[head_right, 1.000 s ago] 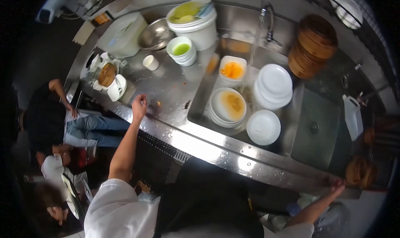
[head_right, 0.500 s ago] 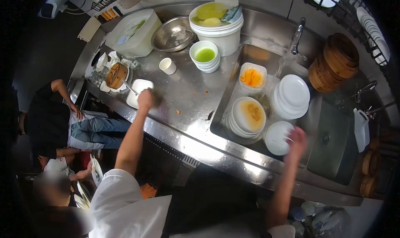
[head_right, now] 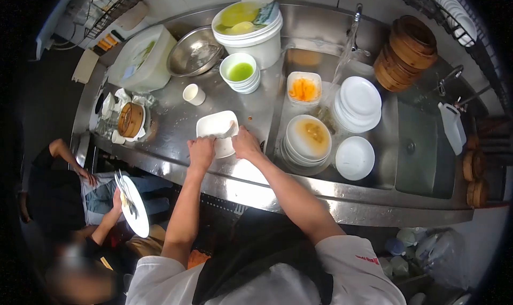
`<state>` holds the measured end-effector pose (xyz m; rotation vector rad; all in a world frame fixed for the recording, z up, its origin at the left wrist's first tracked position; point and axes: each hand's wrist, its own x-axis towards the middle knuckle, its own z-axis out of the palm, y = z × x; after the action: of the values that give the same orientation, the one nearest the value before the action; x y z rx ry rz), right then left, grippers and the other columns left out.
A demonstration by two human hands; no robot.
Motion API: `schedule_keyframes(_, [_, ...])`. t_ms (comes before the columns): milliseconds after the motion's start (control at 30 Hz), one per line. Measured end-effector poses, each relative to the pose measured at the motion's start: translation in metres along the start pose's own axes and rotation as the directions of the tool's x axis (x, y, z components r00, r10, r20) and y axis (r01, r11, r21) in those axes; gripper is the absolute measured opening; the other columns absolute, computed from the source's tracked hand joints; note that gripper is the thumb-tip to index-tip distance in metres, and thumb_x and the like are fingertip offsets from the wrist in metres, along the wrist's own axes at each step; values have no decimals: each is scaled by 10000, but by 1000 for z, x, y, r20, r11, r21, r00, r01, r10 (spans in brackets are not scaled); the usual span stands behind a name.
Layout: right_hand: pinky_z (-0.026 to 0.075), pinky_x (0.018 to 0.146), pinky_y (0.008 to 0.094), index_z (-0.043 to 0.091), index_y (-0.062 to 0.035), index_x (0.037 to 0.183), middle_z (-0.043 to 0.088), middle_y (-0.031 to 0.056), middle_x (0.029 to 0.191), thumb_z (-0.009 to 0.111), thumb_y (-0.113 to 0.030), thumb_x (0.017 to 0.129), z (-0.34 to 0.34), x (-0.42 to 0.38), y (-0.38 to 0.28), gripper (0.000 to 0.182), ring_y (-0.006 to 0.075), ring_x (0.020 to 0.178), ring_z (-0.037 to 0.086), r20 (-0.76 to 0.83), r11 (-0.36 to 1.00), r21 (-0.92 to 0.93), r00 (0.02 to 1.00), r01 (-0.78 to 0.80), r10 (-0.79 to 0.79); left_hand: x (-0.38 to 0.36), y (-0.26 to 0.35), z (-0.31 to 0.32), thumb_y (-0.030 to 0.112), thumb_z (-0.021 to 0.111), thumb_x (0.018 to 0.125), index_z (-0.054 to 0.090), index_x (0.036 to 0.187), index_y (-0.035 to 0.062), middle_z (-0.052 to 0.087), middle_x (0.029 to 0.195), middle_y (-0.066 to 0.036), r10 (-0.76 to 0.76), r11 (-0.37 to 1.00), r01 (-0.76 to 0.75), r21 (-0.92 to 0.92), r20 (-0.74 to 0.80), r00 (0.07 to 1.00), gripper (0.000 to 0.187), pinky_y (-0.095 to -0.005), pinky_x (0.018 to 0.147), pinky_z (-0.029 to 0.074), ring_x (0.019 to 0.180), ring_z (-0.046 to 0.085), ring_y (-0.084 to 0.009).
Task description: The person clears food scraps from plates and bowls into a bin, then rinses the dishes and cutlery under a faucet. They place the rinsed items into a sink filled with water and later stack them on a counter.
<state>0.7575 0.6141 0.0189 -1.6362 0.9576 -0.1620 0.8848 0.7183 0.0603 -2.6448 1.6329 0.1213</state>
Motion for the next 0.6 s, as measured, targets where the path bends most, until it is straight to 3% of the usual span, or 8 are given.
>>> schedule_keyframes(67, [546, 597, 428, 520, 112, 986, 625, 287, 784, 464, -123, 856, -31, -12, 12, 273, 377, 589, 650, -84, 992, -122, 996, 25, -35, 7, 22, -16, 149, 510, 874, 669, 939, 93, 683, 854, -143, 3, 999, 2, -55, 78, 997, 181, -504, 798, 441, 819, 658, -333])
schedule_keyframes(167, [533, 462, 373, 592, 56, 987, 651, 223, 786, 446, -120, 872, -107, -51, 30, 256, 299, 515, 647, -263, 950, 304, 952, -69, 153, 15, 71, -54, 180, 519, 893, 653, 937, 47, 661, 818, -199, 55, 947, -66, -314, -43, 998, 194, -498, 701, 476, 775, 637, -402])
schedule_keyframes(200, [502, 394, 314, 580, 61, 1008, 636, 170, 698, 438, -107, 875, -134, -47, 54, 257, 218, 453, 620, -403, 992, 124, 913, -24, 73, 21, 85, -58, 185, 526, 892, 652, 931, 40, 654, 810, -209, 64, 929, -83, -360, -64, 996, 196, -495, 697, 480, 781, 630, -409])
schedule_keyframes(233, [490, 381, 320, 574, 74, 982, 609, 163, 612, 445, -108, 871, -164, -41, 76, 249, 199, 429, 602, -368, 965, 255, 917, -56, 151, 25, 99, -61, 190, 532, 891, 651, 925, 33, 647, 802, -220, 72, 909, -101, -405, -86, 994, 200, -492, 692, 483, 788, 623, -417])
schedule_keyframes(300, [540, 463, 353, 604, 88, 780, 620, 172, 579, 485, -133, 852, -209, -19, 103, 262, 245, 482, 645, -498, 969, 197, 836, -148, 229, 37, 127, -57, 182, 545, 882, 653, 891, 12, 634, 787, -246, 84, 873, -137, -468, -132, 988, 201, -504, 712, 481, 792, 613, -433])
schedule_keyframes(400, [549, 482, 384, 608, 93, 694, 631, 168, 581, 512, -140, 837, -251, 55, 158, 290, 262, 467, 643, -556, 954, 143, 776, -265, 299, 73, 169, -21, 170, 537, 876, 654, 877, 19, 637, 812, -231, 150, 818, -233, -526, -195, 969, 192, -481, 689, 482, 771, 612, -427])
schedule_keyframes(500, [558, 553, 380, 612, 34, 930, 642, 131, 709, 522, -138, 849, -267, 74, 167, 210, 252, 587, 659, -300, 785, 582, 842, -211, 448, 107, 224, -2, 150, 536, 886, 656, 854, 6, 653, 727, -201, 267, 839, -330, -432, -202, 942, 190, -434, 579, 492, 654, 641, -354])
schedule_keyframes(600, [533, 599, 310, 556, -47, 1101, 619, 101, 840, 536, -148, 868, -271, 52, 163, 254, 204, 697, 638, -124, 641, 759, 942, -112, 312, 136, 279, -5, 124, 572, 903, 632, 892, -3, 560, 663, -30, 188, 376, 403, -835, 494, 849, 142, -244, 419, 420, 528, 521, -91])
